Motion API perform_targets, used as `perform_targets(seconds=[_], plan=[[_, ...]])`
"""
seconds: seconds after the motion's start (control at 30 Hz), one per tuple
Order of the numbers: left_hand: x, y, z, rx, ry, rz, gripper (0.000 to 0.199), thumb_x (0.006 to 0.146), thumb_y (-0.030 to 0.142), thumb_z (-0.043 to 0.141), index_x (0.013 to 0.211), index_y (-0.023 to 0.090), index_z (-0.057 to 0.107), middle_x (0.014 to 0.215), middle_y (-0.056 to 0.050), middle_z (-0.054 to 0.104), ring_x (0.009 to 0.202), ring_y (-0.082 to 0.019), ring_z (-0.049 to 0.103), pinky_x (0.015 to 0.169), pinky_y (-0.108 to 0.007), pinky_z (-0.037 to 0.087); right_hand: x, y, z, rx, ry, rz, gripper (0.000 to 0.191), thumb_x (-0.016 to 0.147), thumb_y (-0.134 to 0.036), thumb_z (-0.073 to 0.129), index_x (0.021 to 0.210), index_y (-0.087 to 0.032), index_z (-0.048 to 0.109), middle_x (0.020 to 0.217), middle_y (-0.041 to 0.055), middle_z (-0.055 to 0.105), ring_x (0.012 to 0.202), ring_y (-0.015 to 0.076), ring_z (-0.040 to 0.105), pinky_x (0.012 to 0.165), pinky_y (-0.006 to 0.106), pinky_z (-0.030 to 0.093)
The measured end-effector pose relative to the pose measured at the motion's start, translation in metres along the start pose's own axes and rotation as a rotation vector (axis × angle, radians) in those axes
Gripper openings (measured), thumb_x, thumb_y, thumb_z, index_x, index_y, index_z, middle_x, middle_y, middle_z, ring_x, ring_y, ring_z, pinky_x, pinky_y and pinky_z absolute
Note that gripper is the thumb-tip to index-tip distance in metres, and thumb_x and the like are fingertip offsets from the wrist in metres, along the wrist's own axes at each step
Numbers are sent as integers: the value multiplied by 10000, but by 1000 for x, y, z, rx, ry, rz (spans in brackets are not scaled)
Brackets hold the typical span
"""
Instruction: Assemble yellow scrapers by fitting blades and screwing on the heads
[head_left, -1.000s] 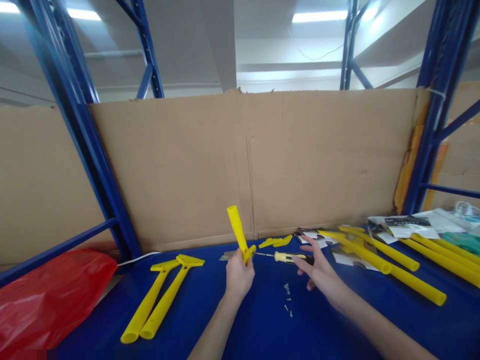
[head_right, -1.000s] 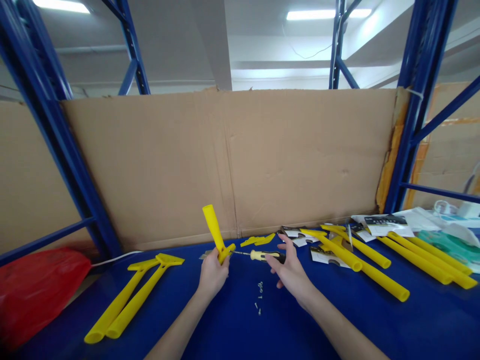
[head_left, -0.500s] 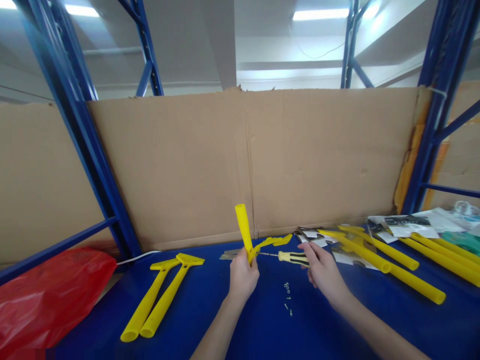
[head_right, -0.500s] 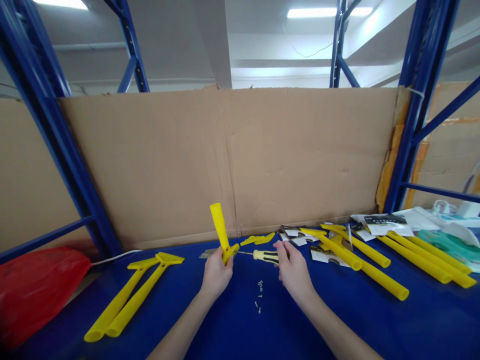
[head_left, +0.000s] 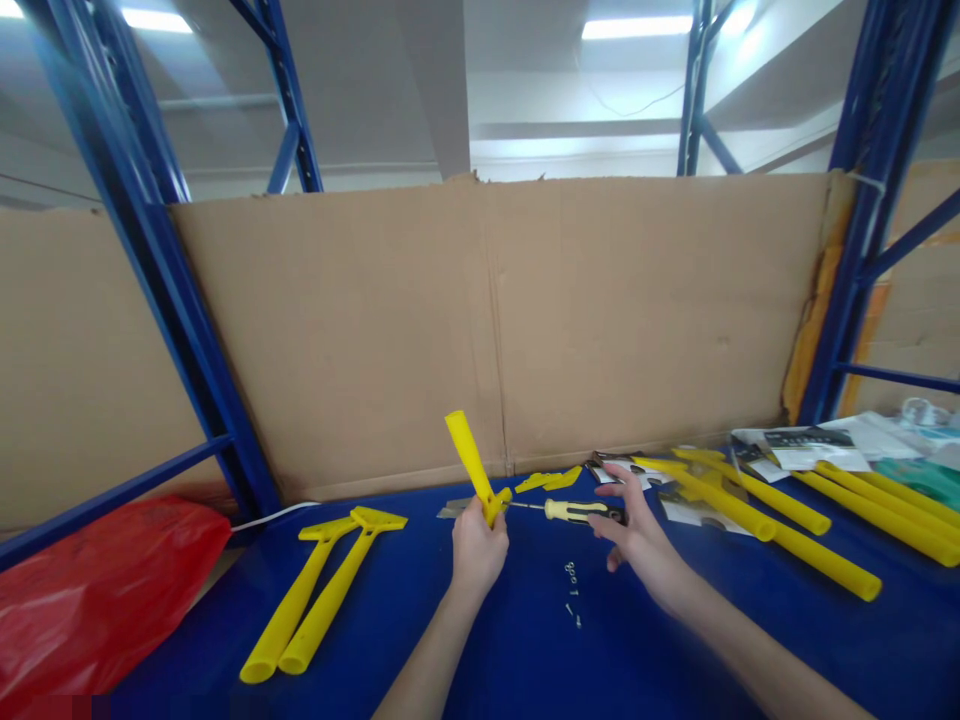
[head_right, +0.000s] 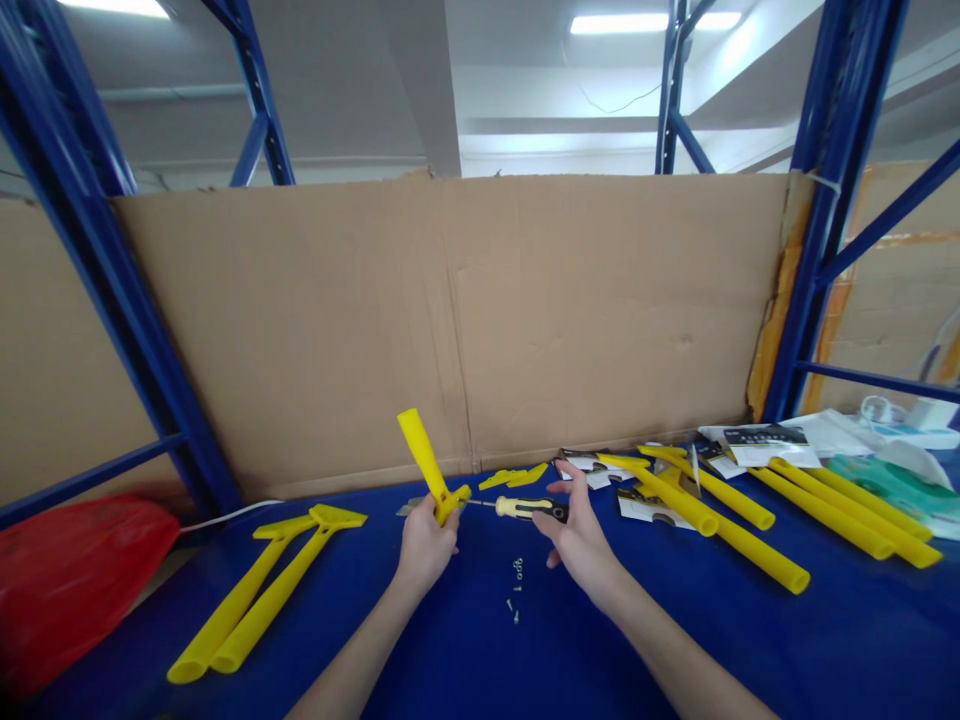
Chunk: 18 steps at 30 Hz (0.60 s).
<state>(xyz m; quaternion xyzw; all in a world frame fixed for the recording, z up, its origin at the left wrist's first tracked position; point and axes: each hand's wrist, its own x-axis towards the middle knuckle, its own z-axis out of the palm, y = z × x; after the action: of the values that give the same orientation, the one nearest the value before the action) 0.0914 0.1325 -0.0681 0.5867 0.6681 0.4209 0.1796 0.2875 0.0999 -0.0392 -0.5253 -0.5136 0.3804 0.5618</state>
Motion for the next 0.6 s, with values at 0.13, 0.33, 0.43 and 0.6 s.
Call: perform_targets(seconds=[0.13,0.33,0.43,0.6], plan=[[-1,0,1,-22,-15,13,171,802,131,512,962,124,571,931,-113,681,826,-219,680,673,-288,527,-1,-4,-2,-127,-48,-9,477,745,-518,473,1123,-227,494,733,0,577,368,100,483,296,220,376],[-1,0,1,-8,3,-11,181,803,124,513,975,118,569,937,-119,683,813,-214,681,653,-275,526,-2,-4,-1,-37,-88,2,584,705,-453,544,1241,-285,381,1003,41,557,446,81,479,269,186,327],[-1,0,0,-10,-4,13,174,805,123,513,968,130,573,931,-105,686,820,-202,681,655,-259,523,-2,-4,0,-67,-70,30,502,746,-469,494,1197,-255,435,859,12,556,389,66,418,266,181,275],[-3,2,0,4,-5,8,158,803,128,514,950,134,570,915,-96,685,779,-191,684,630,-249,521,6,0,-5,-32,-54,-48,559,685,-378,583,1223,-281,470,889,8,587,438,79,433,337,202,323]])
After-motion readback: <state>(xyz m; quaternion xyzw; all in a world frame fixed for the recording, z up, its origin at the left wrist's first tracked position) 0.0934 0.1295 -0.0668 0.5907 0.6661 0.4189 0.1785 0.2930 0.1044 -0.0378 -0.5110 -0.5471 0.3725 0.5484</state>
